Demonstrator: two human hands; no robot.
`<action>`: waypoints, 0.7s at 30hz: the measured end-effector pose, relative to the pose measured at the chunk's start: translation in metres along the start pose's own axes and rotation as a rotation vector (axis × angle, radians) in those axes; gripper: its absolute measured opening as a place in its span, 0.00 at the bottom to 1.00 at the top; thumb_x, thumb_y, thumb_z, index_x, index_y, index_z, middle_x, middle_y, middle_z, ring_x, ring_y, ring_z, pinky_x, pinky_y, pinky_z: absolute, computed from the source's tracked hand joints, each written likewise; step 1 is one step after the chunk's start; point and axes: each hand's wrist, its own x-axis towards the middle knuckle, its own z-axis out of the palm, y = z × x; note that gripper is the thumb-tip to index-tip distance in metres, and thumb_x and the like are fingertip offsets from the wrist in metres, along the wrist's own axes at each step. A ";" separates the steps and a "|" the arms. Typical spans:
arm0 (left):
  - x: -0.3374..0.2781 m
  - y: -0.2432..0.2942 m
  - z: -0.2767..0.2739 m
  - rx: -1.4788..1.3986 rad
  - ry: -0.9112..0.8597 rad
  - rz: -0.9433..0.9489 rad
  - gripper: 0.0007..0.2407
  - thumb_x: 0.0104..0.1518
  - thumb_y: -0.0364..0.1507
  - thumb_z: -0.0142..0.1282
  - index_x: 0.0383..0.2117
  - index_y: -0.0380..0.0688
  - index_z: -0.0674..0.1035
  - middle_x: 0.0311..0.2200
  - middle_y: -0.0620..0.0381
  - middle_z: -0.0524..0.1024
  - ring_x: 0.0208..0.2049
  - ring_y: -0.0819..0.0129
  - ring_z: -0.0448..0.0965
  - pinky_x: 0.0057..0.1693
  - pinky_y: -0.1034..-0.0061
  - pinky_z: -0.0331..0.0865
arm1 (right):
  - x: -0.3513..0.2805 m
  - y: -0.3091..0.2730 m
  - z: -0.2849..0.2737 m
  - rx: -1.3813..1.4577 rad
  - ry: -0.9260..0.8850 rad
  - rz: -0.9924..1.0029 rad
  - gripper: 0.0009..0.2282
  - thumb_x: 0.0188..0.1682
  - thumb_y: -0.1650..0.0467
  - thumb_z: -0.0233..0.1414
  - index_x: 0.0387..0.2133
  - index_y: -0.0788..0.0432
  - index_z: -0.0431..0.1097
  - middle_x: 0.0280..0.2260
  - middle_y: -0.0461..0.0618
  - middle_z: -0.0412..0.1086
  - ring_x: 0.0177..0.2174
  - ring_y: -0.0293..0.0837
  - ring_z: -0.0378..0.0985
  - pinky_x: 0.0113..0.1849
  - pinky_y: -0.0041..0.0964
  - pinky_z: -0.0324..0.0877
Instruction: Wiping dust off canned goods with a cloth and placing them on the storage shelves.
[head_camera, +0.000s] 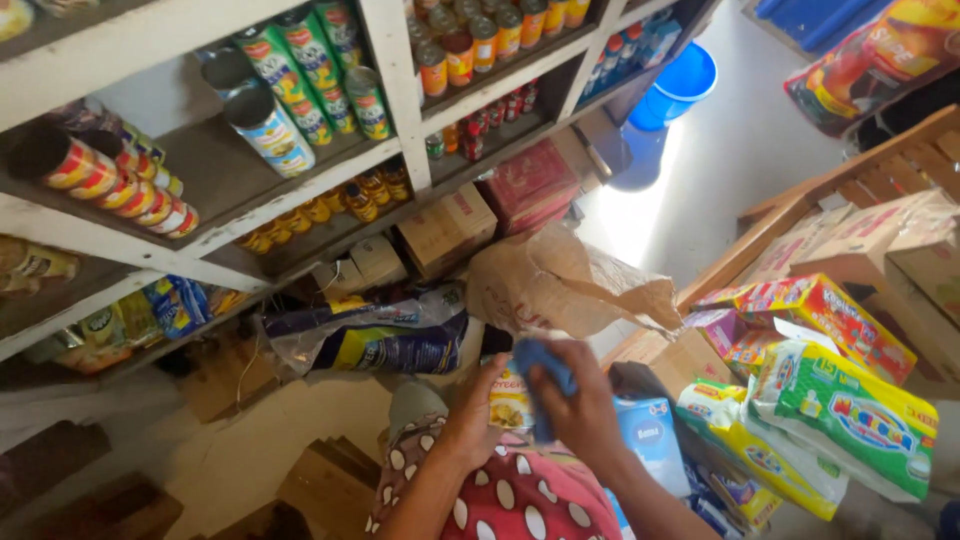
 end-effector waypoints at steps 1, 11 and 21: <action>0.003 -0.005 -0.003 -0.012 -0.068 0.004 0.15 0.61 0.37 0.55 0.45 0.38 0.81 0.34 0.53 0.82 0.27 0.70 0.79 0.33 0.78 0.70 | 0.008 0.000 -0.002 -0.004 0.100 0.031 0.16 0.48 0.72 0.54 0.50 0.61 0.70 0.43 0.52 0.71 0.37 0.46 0.76 0.40 0.35 0.71; -0.014 -0.004 0.001 0.023 0.043 0.025 0.13 0.61 0.42 0.55 0.34 0.45 0.77 0.22 0.63 0.75 0.16 0.78 0.69 0.20 0.84 0.61 | -0.016 0.006 0.002 -0.022 -0.062 -0.001 0.12 0.43 0.70 0.60 0.41 0.59 0.72 0.32 0.48 0.69 0.30 0.45 0.72 0.34 0.35 0.69; -0.011 -0.008 -0.005 -0.015 0.186 0.038 0.18 0.63 0.45 0.48 0.40 0.42 0.78 0.28 0.55 0.78 0.24 0.68 0.75 0.28 0.74 0.66 | -0.013 0.011 0.007 0.051 -0.102 0.285 0.11 0.41 0.65 0.64 0.35 0.55 0.75 0.25 0.43 0.74 0.23 0.38 0.74 0.28 0.32 0.70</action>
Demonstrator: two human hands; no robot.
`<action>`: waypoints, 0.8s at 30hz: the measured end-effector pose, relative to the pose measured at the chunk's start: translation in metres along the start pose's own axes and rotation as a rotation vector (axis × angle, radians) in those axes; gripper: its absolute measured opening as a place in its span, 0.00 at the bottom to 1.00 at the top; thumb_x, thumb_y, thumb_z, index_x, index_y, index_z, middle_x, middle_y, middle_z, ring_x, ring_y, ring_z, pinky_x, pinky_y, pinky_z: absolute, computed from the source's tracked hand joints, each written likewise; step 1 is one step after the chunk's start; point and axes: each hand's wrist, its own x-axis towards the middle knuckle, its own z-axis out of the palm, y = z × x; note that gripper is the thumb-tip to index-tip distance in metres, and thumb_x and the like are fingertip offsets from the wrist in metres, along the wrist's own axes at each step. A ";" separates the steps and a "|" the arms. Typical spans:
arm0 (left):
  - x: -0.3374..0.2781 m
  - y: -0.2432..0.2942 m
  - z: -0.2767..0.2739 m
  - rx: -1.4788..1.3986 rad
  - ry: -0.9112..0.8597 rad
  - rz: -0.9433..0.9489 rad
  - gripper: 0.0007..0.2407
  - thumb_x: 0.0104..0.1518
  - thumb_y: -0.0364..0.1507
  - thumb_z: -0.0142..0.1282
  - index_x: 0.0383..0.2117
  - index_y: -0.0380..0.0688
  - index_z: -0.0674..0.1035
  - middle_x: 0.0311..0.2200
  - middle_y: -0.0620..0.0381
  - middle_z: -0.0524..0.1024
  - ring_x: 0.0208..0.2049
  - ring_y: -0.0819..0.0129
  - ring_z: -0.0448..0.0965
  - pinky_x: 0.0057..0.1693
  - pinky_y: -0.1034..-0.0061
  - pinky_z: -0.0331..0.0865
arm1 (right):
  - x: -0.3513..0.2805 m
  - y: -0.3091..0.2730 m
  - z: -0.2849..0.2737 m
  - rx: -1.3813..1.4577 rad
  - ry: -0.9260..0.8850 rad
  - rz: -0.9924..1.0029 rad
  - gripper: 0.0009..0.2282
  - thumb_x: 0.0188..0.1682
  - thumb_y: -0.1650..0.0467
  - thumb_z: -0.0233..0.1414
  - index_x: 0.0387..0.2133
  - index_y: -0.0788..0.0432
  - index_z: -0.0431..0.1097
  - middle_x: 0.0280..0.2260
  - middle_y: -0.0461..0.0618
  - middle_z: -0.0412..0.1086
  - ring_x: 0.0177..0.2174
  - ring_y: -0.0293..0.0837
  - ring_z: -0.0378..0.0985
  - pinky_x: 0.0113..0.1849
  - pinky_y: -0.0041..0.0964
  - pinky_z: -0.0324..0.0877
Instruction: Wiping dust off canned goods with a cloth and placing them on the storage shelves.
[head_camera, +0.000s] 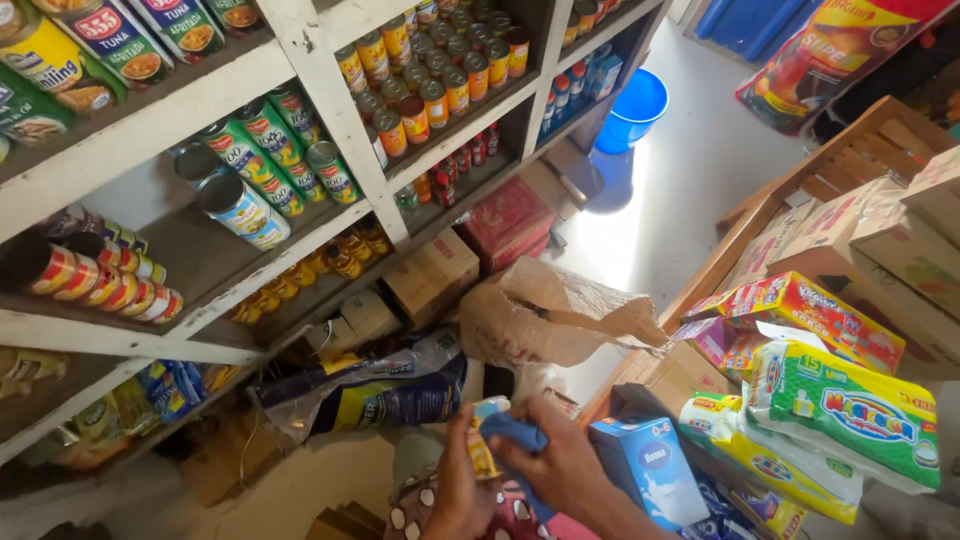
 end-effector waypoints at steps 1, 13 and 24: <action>-0.003 -0.006 0.000 0.060 -0.094 0.007 0.18 0.65 0.45 0.45 0.39 0.41 0.79 0.28 0.54 0.79 0.23 0.67 0.76 0.30 0.71 0.68 | 0.005 -0.002 -0.004 -0.031 0.021 -0.001 0.11 0.40 0.63 0.65 0.30 0.54 0.75 0.20 0.43 0.73 0.19 0.38 0.72 0.24 0.33 0.67; 0.032 -0.031 -0.032 -0.025 0.045 -0.035 0.18 0.64 0.38 0.47 0.49 0.37 0.80 0.37 0.45 0.81 0.30 0.61 0.78 0.35 0.72 0.69 | 0.009 -0.017 -0.007 0.030 0.057 -0.008 0.10 0.40 0.66 0.62 0.36 0.53 0.76 0.25 0.43 0.79 0.23 0.38 0.76 0.29 0.33 0.72; 0.029 -0.012 -0.029 0.079 -0.117 0.053 0.19 0.65 0.43 0.45 0.40 0.37 0.78 0.29 0.50 0.79 0.25 0.66 0.76 0.30 0.73 0.67 | 0.000 0.001 0.002 0.039 0.044 -0.006 0.13 0.40 0.64 0.64 0.36 0.53 0.73 0.29 0.45 0.78 0.27 0.40 0.79 0.31 0.34 0.74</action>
